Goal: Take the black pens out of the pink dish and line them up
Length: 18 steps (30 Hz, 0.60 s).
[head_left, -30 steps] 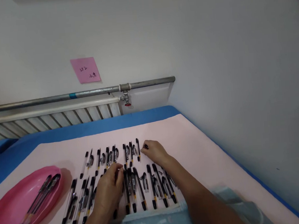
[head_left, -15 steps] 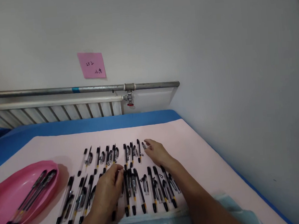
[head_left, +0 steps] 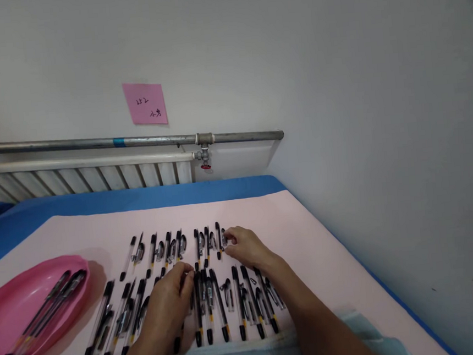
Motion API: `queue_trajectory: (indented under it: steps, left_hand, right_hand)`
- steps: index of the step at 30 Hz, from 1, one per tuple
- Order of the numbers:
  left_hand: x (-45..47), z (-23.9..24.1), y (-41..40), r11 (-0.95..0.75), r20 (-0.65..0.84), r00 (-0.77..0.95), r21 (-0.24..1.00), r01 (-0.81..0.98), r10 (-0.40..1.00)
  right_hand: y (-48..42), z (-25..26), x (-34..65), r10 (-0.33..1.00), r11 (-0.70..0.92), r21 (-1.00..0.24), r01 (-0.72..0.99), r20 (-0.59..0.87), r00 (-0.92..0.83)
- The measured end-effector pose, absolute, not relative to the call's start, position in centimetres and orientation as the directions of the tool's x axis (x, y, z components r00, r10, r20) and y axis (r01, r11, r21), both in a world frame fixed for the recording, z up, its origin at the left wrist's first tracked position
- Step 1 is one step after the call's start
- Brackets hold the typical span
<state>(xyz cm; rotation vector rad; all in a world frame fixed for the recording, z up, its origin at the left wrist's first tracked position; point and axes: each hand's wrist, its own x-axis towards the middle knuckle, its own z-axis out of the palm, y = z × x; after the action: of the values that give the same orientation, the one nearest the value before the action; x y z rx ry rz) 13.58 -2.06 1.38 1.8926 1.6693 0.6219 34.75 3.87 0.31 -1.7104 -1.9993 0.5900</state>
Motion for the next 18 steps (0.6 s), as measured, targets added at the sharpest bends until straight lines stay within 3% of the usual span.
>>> queue_trajectory:
  steps: [18]
  left_hand:
    - [13.49,1.45,-2.30,-0.117,-0.004,0.158,0.649,0.752,0.987]
  right_hand:
    - [3.88,-0.40,34.47,0.961,0.272,-0.492,0.827,0.181,-0.209]
